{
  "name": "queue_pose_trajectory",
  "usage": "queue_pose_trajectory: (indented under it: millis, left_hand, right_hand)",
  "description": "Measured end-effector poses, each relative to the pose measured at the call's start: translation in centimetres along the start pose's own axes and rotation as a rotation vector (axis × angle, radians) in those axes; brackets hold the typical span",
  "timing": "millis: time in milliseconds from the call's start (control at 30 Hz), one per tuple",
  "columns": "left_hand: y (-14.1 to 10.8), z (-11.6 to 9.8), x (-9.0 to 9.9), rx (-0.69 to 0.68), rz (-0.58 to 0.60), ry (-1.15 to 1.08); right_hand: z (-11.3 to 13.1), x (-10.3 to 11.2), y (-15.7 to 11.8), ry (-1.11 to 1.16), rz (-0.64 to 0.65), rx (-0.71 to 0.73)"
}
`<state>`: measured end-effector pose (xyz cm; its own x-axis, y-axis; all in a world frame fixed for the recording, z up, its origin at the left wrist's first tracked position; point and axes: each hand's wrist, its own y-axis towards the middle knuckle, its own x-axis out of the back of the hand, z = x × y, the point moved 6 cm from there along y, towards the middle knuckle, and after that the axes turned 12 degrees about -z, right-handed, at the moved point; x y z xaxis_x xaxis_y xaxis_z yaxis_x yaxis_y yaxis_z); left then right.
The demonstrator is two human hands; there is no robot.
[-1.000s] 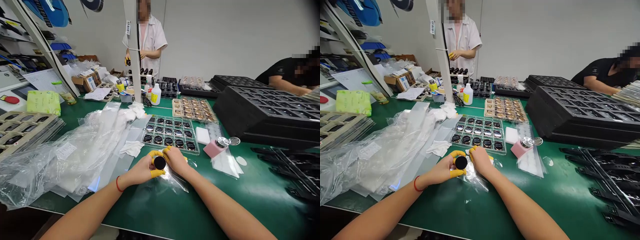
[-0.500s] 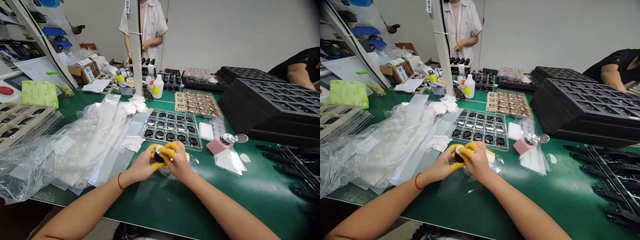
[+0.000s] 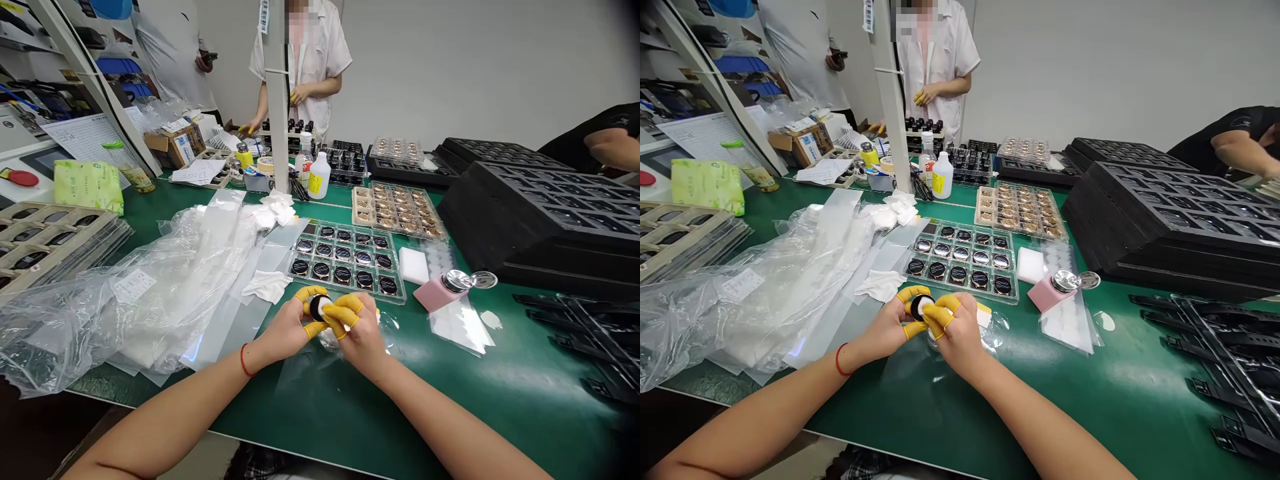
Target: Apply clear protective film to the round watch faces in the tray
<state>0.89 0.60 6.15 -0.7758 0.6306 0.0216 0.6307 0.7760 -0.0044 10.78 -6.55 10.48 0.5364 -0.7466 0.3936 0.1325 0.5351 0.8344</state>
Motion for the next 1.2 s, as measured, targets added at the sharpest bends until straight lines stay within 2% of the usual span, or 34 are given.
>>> queue_pose_trajectory:
  millis: [167, 300, 467, 700, 833, 933, 1033, 1200]
  left_hand:
    - [0.2, -0.2, 0.2, -0.087, -0.014, 0.135]
    - [0.1, 0.1, -0.2, -0.108, 0.005, 0.165]
    - [0.0, 0.6, -0.3, -0.063, -0.014, 0.122]
    - [0.0, 0.1, -0.3, -0.063, -0.027, 0.032]
    - [0.1, -0.2, 0.3, -0.053, -0.071, 0.033]
    - [0.1, -0.5, 0.6, -0.054, -0.068, -0.054]
    - [0.1, -1.1, 0.9, -0.123, -0.079, -0.132]
    - [0.0, -1.4, 0.6, -0.162, -0.083, -0.156]
  right_hand:
    - [1.4, -1.1, -0.6, -0.018, 0.01, 0.054]
    - [0.8, -1.6, -0.2, -0.07, -0.058, 0.056]
    - [-0.8, -1.1, -0.3, -0.09, -0.098, -0.034]
    - [-2.1, -0.5, -0.9, -0.112, -0.132, -0.172]
    - [-4.3, -0.7, -1.0, -0.194, 0.005, -0.316]
    - [-5.3, 0.1, -0.1, -0.257, 0.075, -0.333]
    - [-4.8, 1.0, 0.9, -0.198, 0.111, -0.339]
    - [-2.7, 0.3, 1.1, -0.023, 0.252, -0.364]
